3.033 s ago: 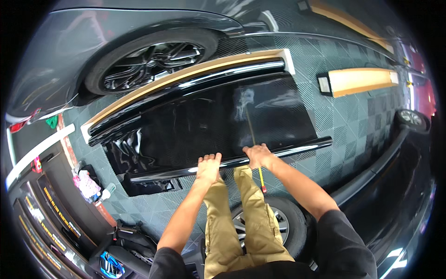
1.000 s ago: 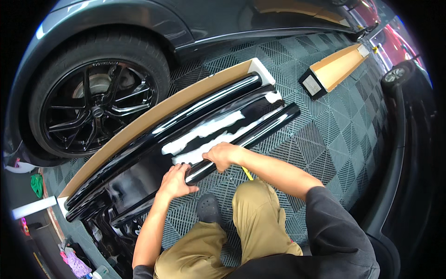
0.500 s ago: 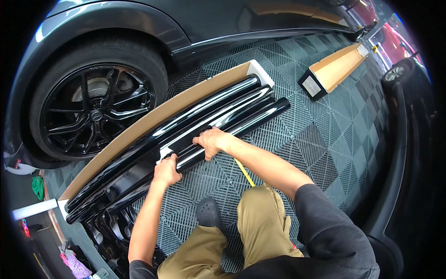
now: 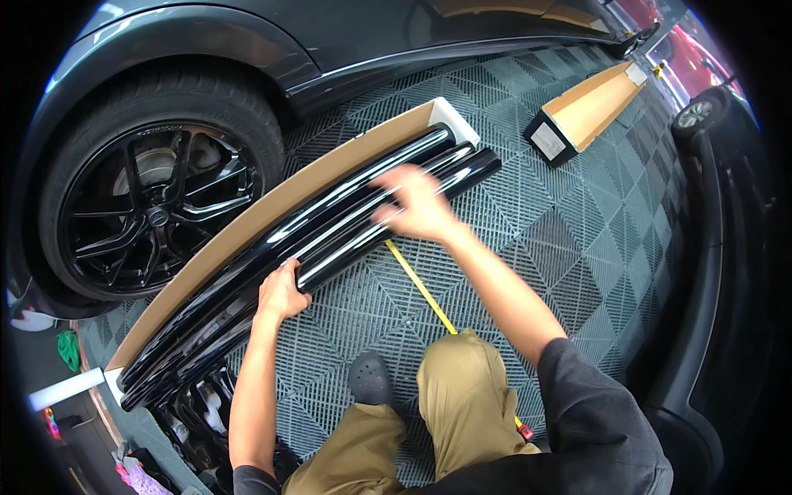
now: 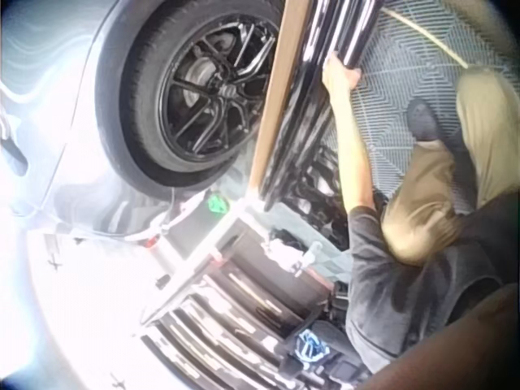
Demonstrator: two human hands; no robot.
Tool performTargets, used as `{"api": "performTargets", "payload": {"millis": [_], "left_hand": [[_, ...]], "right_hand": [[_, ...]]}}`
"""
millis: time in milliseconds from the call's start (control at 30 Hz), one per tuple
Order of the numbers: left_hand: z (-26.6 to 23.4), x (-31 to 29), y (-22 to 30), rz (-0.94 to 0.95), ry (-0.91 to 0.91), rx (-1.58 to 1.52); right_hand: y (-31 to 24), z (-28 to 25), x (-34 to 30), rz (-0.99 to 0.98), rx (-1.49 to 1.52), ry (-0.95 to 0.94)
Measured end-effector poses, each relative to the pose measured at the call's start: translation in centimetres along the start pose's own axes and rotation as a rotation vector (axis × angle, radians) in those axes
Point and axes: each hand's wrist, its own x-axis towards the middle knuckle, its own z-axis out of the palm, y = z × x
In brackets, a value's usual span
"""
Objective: The person unpacks black glossy trim pieces from a cardboard box, removes protective film, and positions them along the roofline of a dark gray car. The person handles the trim by hand and aligns it with the vehicle's roof edge.
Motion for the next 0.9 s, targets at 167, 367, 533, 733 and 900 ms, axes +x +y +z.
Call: {"api": "performTargets", "payload": {"millis": [167,367,533,733,900], "left_hand": [[1.3,0.8,2.1,0.105,0.061,0.033],[0.9,-0.4,-0.4,0.085,0.099,0.051],[0.1,-0.4,0.4,0.078,0.042,0.001],[0.4,0.3,1.2,0.135,-0.019,-0.117],[-0.2,0.2,0.2,0.140,-0.069,-0.133]], "right_hand": [[21.7,-10.4,-6.6,0.727,0.042,0.800],[21.1,-10.8,-5.6,1.036,0.700,0.211],[23.5,-13.7,-5.7,0.964,0.838,0.445],[27.7,-17.6,-6.6,0.794,1.273,1.066],[22.6,-10.0,-7.2,0.450,1.769,0.811]]}}
